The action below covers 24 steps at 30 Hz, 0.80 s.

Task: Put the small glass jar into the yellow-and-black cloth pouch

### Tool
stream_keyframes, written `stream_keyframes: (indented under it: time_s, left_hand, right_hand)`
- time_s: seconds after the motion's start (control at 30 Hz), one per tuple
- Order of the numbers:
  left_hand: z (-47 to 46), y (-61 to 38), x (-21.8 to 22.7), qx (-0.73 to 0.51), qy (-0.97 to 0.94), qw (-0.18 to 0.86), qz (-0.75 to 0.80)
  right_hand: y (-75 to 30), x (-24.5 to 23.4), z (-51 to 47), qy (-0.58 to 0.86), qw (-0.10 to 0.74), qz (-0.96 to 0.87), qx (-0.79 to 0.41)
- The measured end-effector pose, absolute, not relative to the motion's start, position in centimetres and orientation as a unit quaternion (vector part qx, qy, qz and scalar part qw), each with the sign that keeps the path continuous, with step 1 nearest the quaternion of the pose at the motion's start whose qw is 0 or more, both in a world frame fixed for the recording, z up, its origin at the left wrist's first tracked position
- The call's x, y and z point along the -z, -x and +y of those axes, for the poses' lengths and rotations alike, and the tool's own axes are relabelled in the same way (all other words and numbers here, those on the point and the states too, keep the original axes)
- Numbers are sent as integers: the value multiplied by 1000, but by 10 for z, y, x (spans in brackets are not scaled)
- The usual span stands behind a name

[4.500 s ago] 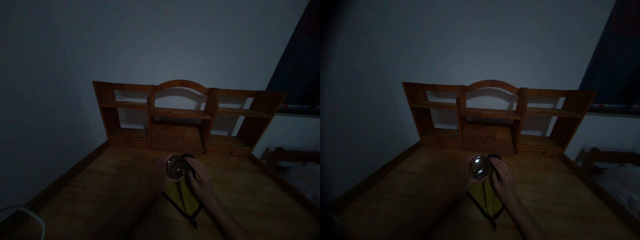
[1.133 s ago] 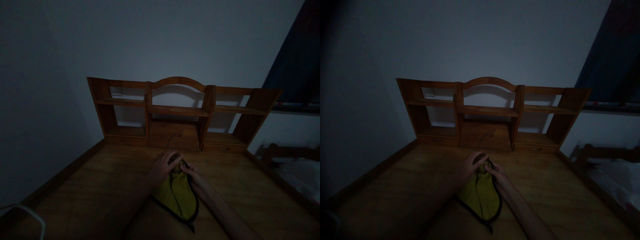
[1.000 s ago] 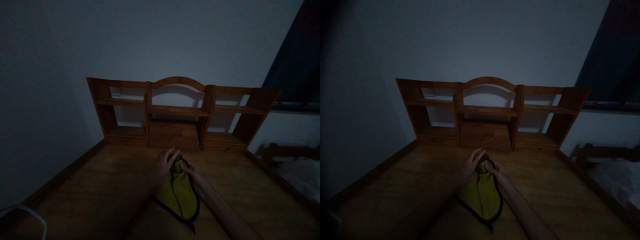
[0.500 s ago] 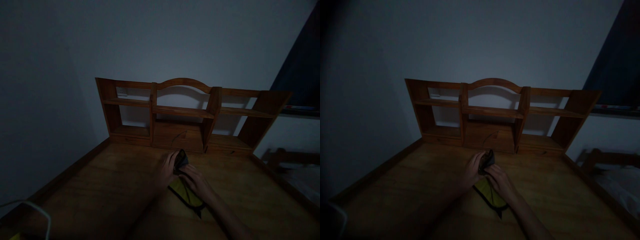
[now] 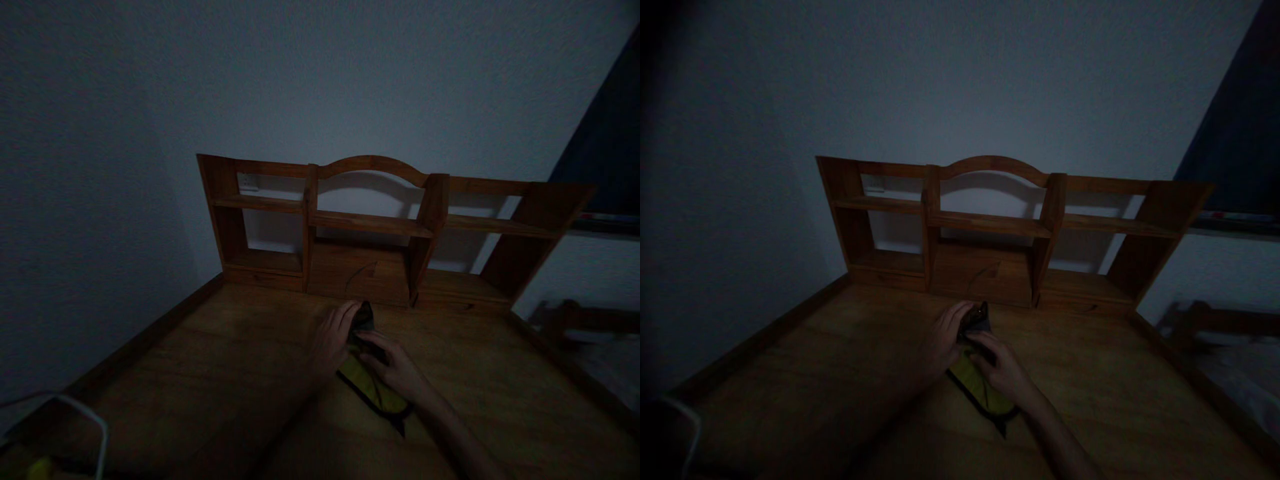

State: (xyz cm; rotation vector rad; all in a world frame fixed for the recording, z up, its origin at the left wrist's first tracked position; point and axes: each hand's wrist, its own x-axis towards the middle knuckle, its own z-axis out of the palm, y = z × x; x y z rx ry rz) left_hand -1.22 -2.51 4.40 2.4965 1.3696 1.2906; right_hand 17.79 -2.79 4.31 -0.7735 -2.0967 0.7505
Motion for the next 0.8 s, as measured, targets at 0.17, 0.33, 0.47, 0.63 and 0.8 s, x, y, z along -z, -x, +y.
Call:
stream_keyframes:
  time_s: [0.17,0.33,0.47,0.63,0.8]
  left_hand:
    - [-23,11,-42,-418,-793,17,443]
    - [-22,13,-42,-415,-793,17,446]
    - [-21,16,-40,-415,-796,-6,440]
    - [-20,15,-37,-431,-788,-32,439]
    - [-23,12,-38,-459,-773,-24,437]
  right_hand:
    - [-181,-41,-27,321,385,-797,-336]
    - [-175,-43,-31,290,382,-824,-303]
    - [-168,-46,-34,265,365,-872,-190]
    - [-169,-50,-35,278,342,-884,-154]
    - [-171,-53,-36,272,362,-877,-158]
